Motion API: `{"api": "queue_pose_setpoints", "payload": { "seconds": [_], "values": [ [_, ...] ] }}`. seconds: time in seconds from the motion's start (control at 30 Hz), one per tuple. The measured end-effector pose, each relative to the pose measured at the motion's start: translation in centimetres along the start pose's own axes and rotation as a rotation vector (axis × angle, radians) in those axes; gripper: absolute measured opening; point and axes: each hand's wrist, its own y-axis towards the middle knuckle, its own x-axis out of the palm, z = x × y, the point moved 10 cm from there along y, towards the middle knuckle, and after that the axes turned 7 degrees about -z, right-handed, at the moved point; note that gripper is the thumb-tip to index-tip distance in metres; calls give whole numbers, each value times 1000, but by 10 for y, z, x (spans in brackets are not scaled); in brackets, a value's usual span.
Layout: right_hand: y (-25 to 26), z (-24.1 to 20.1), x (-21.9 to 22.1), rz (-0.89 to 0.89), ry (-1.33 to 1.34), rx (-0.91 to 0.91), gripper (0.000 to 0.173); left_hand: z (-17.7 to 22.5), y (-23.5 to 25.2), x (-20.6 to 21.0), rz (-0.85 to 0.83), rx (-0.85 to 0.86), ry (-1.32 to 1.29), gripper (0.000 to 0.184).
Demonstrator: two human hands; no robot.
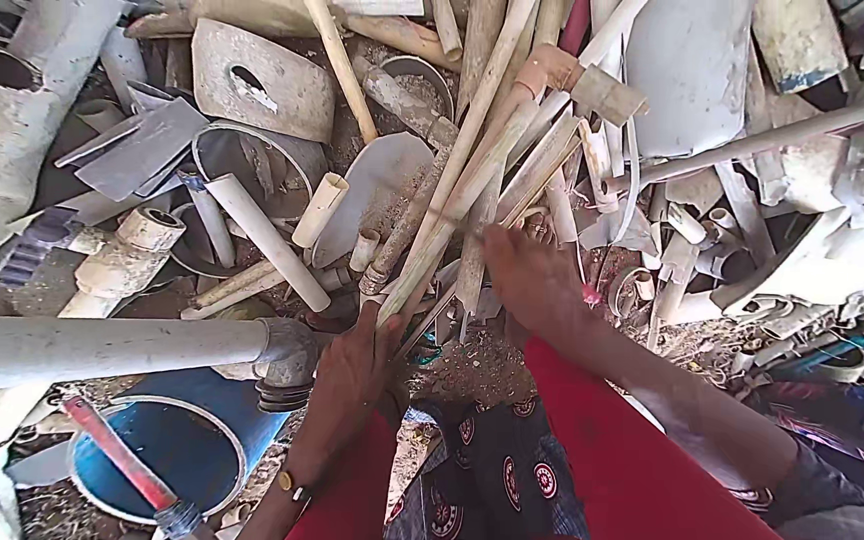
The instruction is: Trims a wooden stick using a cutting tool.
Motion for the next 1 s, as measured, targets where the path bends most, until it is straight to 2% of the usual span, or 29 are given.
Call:
{"api": "queue_pose_setpoints", "payload": {
  "seconds": [0.1, 0.23, 0.3, 0.37, 0.47, 0.53, 0.63, 0.73, 0.8, 0.9, 1.0],
  "values": [
    [0, 7, 2, 103, -1, -42, 21, -11, 5, 4, -79, -4, -135, 78],
    [25, 55, -35, 107, 4, 197, 30, -14, 8, 4, -45, -17, -198, 76],
    [29, 58, -42, 90, -1, 250, 30, -15, 7, 4, -28, -16, -204, 77],
    [21, 41, -31, 7, 24, 175, 26, -16, 8, 5, -32, -24, -203, 77],
    [3, 4, 0, 11, -10, -52, 19, -17, 12, 6, -62, -45, -189, 74],
    [-4, -3, 0, 13, -57, -83, 22, -15, 12, 2, -8, -36, -129, 75],
    [10, 29, -34, -142, -41, 139, 33, -5, 4, -6, 148, -8, 5, 73],
    [42, 71, -55, -117, -112, 396, 33, 2, 0, -9, 175, -7, 57, 69],
    [47, 77, -47, -119, -123, 420, 33, 1, 0, -7, 161, -13, 56, 69],
    [34, 76, -42, -50, -141, 354, 29, -8, -5, -4, 171, -16, 68, 68],
    [18, 70, -54, 5, -23, 289, 28, -10, -7, -2, 152, -19, 65, 68]
  ]
}}
